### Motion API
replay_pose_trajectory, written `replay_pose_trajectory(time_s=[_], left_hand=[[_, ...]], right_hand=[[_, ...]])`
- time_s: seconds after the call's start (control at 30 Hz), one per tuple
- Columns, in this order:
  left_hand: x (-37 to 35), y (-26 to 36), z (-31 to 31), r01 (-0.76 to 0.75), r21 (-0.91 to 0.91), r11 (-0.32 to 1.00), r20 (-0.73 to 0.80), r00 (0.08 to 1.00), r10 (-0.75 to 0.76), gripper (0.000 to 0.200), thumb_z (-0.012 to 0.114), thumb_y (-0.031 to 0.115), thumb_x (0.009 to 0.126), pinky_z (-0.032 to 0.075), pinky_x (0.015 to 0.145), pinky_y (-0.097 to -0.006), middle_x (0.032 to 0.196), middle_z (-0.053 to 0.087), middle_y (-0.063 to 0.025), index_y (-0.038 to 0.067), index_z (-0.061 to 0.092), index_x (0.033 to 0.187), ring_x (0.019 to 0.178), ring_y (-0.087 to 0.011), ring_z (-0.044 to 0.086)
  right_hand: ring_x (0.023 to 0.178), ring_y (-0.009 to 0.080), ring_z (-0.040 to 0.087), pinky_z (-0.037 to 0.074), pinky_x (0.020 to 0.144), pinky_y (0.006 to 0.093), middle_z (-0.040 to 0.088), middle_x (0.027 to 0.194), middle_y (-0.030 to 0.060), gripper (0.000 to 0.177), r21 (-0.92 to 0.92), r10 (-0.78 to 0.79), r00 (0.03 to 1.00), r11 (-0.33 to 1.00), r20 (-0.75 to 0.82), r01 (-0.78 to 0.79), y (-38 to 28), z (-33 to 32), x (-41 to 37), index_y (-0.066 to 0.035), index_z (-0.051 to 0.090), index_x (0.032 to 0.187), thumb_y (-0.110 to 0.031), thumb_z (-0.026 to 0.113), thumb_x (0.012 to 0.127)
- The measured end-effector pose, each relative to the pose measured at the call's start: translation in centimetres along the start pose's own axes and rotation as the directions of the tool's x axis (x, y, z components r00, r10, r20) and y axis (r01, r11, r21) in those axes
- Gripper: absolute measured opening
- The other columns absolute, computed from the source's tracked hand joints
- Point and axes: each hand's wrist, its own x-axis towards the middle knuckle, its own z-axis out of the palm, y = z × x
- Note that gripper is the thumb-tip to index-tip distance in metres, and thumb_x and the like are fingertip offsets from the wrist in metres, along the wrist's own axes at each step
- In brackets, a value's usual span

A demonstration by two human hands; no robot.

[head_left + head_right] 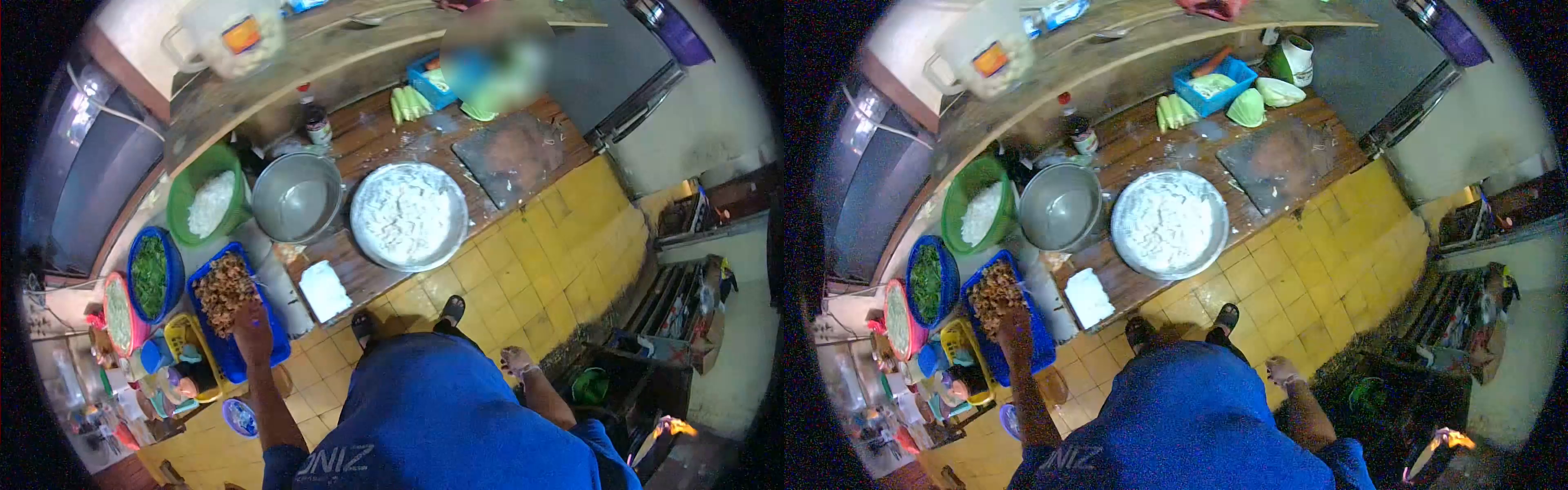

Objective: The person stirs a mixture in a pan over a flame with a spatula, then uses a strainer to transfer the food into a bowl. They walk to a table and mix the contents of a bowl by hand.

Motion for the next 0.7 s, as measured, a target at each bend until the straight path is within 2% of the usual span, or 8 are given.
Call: replay_pose_trajectory(time_s=[0.1, 0.17, 0.27, 0.3, 0.4, 0.53, 0.57, 0.7], left_hand=[[-1.3, 8.5, 3.3, -0.213, -0.083, 0.973, -0.125, 0.971, 0.202, 0.016, 0.062, 0.019, 0.078, 0.048, 0.063, -0.0355, 0.074, 0.062, -0.0141, 0.004, 0.061, 0.081, 0.069, -0.0273, 0.062], [-1.9, 13.3, 7.3, -0.267, -0.206, 0.942, -0.054, 0.964, 0.261, 0.015, 0.062, 0.019, 0.078, 0.048, 0.062, -0.0353, 0.075, 0.062, -0.014, 0.004, 0.061, 0.079, 0.069, -0.0273, 0.061], [-3.0, 16.1, 15.3, -0.211, -0.389, 0.897, 0.039, 0.969, 0.245, 0.015, 0.062, 0.018, 0.078, 0.048, 0.061, -0.0343, 0.074, 0.062, -0.0134, 0.004, 0.062, 0.083, 0.066, -0.0258, 0.06], [-3.3, 17.4, 16.9, -0.13, -0.499, 0.857, 0.087, 0.976, 0.199, 0.016, 0.062, 0.017, 0.077, 0.048, 0.061, -0.0338, 0.073, 0.062, -0.0128, 0.004, 0.062, 0.087, 0.064, -0.0243, 0.06], [-4.8, 24.4, 15.6, -0.12, -0.371, 0.921, 0.045, 0.988, 0.147, 0.023, 0.062, 0.015, 0.078, 0.047, 0.058, -0.0335, 0.071, 0.062, -0.0101, 0.002, 0.06, 0.096, 0.061, -0.0192, 0.059], [-3.2, 26.7, 15.0, 0.1, -0.546, 0.832, 0.187, 0.982, 0.005, 0.019, 0.054, 0.016, 0.086, 0.044, 0.052, -0.0244, 0.068, 0.059, -0.0044, 0.001, 0.06, 0.095, 0.055, -0.011, 0.054], [-2.0, 25.4, 16.5, 0.067, -0.651, 0.756, 0.13, 0.991, 0.024, 0.019, 0.051, 0.017, 0.088, 0.041, 0.048, -0.0228, 0.066, 0.057, -0.0036, 0.001, 0.06, 0.092, 0.051, -0.0102, 0.051], [3.2, 28.0, 19.7, 0.007, -0.632, 0.775, 0.007, 1.0, -0.003, 0.032, 0.044, 0.028, 0.091, 0.029, 0.039, -0.023, 0.058, 0.047, 0.0006, 0.002, 0.061, 0.083, 0.044, -0.0063, 0.038]], right_hand=[[0.057, 0.0167, 0.057, 0.044, 0.044, 0.0287, 0.061, 0.079, 0.0062, 0.023, 0.47, -0.049, 0.994, 0.883, 0.103, -0.005, 2.0, -5.6, 3.6, -0.009, 0.052, 0.103, -0.019, 0.051, 0.083], [0.064, 0.0206, 0.058, 0.047, 0.051, 0.0355, 0.061, 0.084, 0.0069, 0.017, -0.064, 0.13, 0.992, 0.989, -0.011, -0.13, -0.4, -8.8, 2.6, -0.013, 0.053, 0.098, -0.021, 0.046, 0.084], [0.053, 0.0168, 0.049, 0.037, 0.043, 0.0302, 0.051, 0.068, 0.0038, 0.015, -0.065, -0.102, 0.964, 0.99, 0.245, 0.122, 7.1, -18.6, 8.6, -0.013, 0.053, 0.087, -0.026, 0.046, 0.084], [0.047, 0.0156, 0.039, 0.03, 0.04, 0.0288, 0.042, 0.062, 0.0009, 0.012, 0.48, 0.201, 0.971, 0.869, -0.13, -0.116, -0.1, -15.7, 1.9, -0.018, 0.052, 0.09, -0.025, 0.046, 0.084], [0.044, 0.0143, 0.032, 0.025, 0.039, 0.0275, 0.035, 0.059, -0.0006, 0.005, 0.757, 0.176, 0.984, 0.646, -0.019, -0.1, 1.6, -20.8, 2.5, -0.022, 0.049, 0.088, -0.024, 0.046, 0.085], [0.055, 0.0212, 0.053, 0.036, 0.042, 0.032, 0.058, 0.071, 0.008, 0.027, 0.39, 0.077, 0.956, 0.92, -0.282, 0.041, 5.8, -24.6, 3.9, -0.018, 0.054, 0.094, -0.041, 0.04, 0.085], [0.05, 0.0215, 0.037, 0.026, 0.041, 0.0322, 0.04, 0.057, 0.0039, 0.03, 0.811, 0.152, 0.983, 0.56, 0.103, -0.171, 11.4, -27.6, 8.3, -0.018, 0.053, 0.082, -0.046, 0.045, 0.073], [0.052, 0.0227, 0.04, 0.028, 0.044, 0.0336, 0.044, 0.061, 0.0073, 0.038, 0.856, 0.184, 0.974, 0.476, 0.129, -0.203, 8.3, -25.7, 7.7, -0.014, 0.057, 0.083, -0.048, 0.046, 0.068]])
